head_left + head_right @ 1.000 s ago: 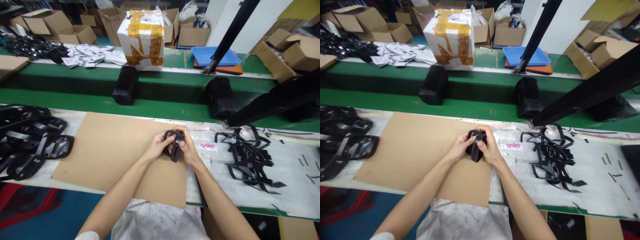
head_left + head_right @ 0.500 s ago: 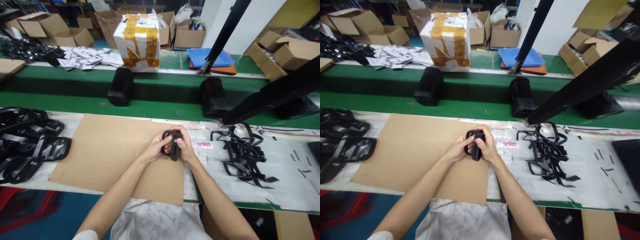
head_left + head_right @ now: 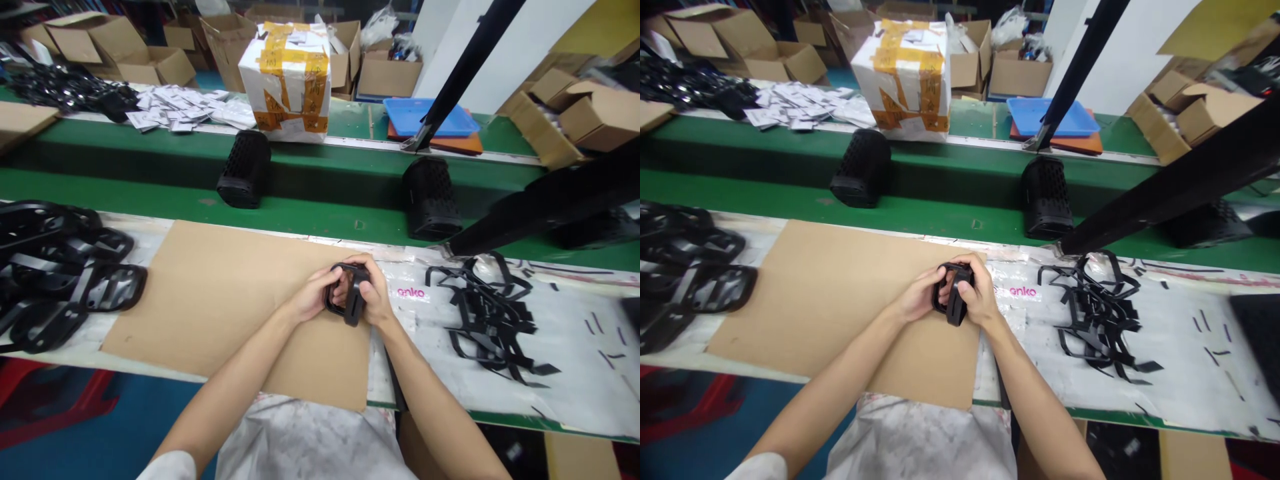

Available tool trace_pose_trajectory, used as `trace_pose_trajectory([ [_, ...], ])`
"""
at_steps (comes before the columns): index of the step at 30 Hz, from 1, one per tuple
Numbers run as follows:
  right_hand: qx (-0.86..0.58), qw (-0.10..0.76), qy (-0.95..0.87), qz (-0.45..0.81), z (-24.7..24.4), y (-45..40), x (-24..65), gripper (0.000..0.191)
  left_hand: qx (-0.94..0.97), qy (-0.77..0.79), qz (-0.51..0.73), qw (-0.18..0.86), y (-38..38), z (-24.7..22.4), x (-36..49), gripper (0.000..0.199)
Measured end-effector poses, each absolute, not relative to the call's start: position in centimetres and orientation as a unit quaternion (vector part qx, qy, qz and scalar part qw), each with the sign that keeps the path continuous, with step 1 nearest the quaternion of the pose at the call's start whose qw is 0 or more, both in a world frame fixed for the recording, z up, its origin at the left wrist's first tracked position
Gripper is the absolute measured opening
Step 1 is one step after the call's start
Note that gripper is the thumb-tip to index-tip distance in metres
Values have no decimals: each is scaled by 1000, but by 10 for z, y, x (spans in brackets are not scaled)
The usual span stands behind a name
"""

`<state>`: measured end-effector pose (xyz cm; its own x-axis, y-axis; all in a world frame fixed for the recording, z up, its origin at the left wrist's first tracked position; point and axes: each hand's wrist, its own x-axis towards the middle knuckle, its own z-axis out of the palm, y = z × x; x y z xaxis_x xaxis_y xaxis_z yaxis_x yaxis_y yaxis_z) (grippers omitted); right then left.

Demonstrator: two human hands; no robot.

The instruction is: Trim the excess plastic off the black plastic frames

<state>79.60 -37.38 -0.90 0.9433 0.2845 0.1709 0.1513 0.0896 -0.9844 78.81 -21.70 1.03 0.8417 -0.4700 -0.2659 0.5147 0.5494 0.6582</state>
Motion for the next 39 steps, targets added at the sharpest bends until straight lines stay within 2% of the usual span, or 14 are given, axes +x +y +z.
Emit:
trace_pose_trajectory([
  [3,-607,774,-139,115,-8,-373,793,63,330,64,-320,886,-213,8,792,52],
  [9,-566,797,-133,162,-4,-376,792,61,253,74,-379,887,-209,3,793,42],
  [18,-647,732,-175,119,-12,-374,798,72,261,47,-321,909,-212,1,793,47],
  [27,-649,736,-152,119,-10,-375,797,70,287,108,-349,885,-208,6,793,43],
  [32,-645,750,-141,-18,-8,-373,797,66,361,95,-332,866,-208,10,794,45],
  [35,-653,736,-144,-101,-9,-374,799,65,473,45,-260,841,-210,9,790,48],
  [39,-672,704,-109,-204,-9,-378,803,65,713,-51,-105,692,-212,5,782,38],
])
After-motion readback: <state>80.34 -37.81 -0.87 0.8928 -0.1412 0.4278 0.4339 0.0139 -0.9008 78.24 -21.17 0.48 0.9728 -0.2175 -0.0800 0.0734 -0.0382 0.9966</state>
